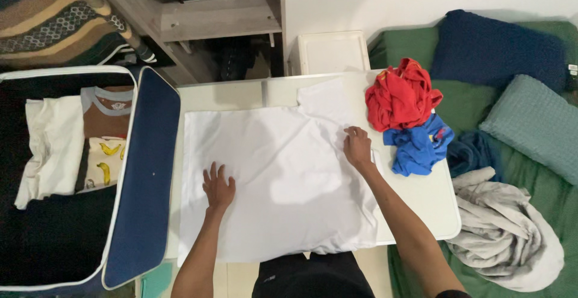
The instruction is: The person picks up a white t-shirt from a pile, spreads it out on a folding table, folds the sides and sleeves inward, and then folds the garment in half twice.
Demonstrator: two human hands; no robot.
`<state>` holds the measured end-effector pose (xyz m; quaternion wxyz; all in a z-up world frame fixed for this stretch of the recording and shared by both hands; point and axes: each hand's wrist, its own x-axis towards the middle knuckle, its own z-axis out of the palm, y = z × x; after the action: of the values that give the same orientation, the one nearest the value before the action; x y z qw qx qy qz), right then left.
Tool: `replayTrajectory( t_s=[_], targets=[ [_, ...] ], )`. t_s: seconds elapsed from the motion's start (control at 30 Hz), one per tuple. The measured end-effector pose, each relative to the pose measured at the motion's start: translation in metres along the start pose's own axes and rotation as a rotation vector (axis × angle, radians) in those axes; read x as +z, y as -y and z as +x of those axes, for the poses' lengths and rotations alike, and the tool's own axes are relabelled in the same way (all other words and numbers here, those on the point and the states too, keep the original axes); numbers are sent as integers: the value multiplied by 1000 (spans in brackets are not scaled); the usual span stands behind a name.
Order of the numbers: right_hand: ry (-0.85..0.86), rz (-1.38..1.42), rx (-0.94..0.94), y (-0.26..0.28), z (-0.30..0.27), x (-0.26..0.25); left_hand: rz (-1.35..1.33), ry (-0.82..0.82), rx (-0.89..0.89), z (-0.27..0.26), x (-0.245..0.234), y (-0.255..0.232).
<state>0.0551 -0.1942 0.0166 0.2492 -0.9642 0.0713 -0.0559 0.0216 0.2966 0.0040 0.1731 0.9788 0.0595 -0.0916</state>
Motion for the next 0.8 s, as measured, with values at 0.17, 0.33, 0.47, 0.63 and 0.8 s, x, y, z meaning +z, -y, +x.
replayTrajectory(
  t_s=[0.17, 0.33, 0.47, 0.63, 0.8],
  targets=[
    [117, 14, 18, 16, 29, 49, 28, 87, 30, 40, -11, 10],
    [147, -189, 27, 13, 53, 56, 87, 217, 22, 40, -38, 13],
    [117, -98, 92, 14, 67, 47, 44, 132, 36, 43, -39, 18],
    [-37, -224, -68, 40, 66, 61, 54, -8, 140, 68, -28, 17],
    [19, -267, -98, 54, 85, 77, 88, 17, 200, 101, -25, -2]
  ],
)
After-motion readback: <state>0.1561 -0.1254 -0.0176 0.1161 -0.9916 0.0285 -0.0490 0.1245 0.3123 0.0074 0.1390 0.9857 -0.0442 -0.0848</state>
